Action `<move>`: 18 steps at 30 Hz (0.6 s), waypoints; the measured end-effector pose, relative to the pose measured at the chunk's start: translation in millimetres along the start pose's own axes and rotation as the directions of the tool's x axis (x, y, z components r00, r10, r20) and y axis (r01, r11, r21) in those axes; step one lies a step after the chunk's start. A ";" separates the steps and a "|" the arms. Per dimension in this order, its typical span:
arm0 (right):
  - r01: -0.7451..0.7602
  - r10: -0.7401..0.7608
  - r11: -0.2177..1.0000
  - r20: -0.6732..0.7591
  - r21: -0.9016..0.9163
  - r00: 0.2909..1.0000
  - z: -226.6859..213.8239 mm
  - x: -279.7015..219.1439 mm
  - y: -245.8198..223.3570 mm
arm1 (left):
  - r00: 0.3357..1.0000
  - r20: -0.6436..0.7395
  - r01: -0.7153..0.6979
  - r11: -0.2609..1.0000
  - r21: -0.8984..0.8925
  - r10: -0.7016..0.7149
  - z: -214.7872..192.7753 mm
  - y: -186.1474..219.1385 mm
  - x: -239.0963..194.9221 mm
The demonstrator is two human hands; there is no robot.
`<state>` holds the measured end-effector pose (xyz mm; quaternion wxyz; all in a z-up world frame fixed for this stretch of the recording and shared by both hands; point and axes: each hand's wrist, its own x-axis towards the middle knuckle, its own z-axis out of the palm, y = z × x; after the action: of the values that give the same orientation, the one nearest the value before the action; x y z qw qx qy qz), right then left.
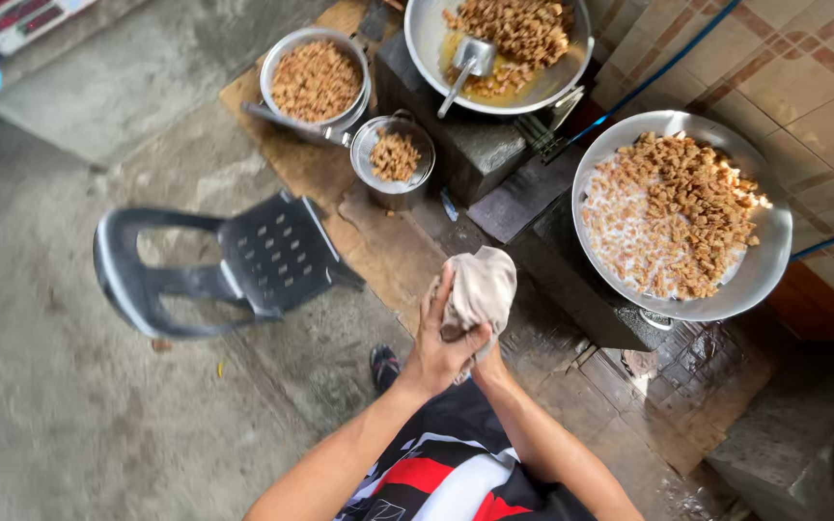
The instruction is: The person scoops fried food from a large wok using a ladle and transfers it into a wire strainer held over a bucket. The person then lifts the strainer and pours the contents into a perforated metal tray. This process is repeated multiple times.
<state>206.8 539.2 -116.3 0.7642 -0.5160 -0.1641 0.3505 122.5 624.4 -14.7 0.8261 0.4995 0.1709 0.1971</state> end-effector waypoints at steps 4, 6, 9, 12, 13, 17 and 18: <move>0.177 -0.242 0.885 -0.099 -0.430 0.965 27.7 70.5 -11.7 | 0.999 0.034 -0.025 1.000 -0.002 0.025 -22.0 16.1 99.8; 0.269 -0.343 0.846 -0.083 -0.460 0.936 16.3 111.2 -11.3 | 0.999 0.044 0.026 0.997 0.073 -0.029 -28.6 14.4 128.1; 0.182 -0.271 0.898 -0.177 -0.399 0.946 -1.1 177.6 4.5 | 0.990 0.022 0.133 0.978 0.164 -0.138 -39.8 8.4 175.0; 0.070 -0.156 0.947 -0.259 -0.314 0.953 -18.3 225.4 22.5 | 0.977 0.024 0.214 0.975 -0.061 -0.213 -51.0 7.7 215.7; 0.080 -0.150 0.958 -0.243 -0.276 0.959 -25.0 276.5 22.8 | 0.980 0.022 0.200 0.976 -0.082 -0.199 -58.4 16.1 237.5; -0.078 0.054 0.991 -0.211 -0.108 0.976 -34.0 346.4 55.1 | 0.956 -0.038 0.278 0.942 -0.189 -0.290 -84.4 36.0 306.2; -0.153 0.135 0.986 -0.211 -0.068 0.968 -34.7 335.4 62.6 | 0.943 -0.046 0.317 0.934 -0.164 -0.329 -87.9 41.1 299.6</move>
<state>440.0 766.2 -224.4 0.7272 -0.5916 -0.0611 0.3427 332.8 857.1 -42.5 0.8768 0.3915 0.2646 0.0892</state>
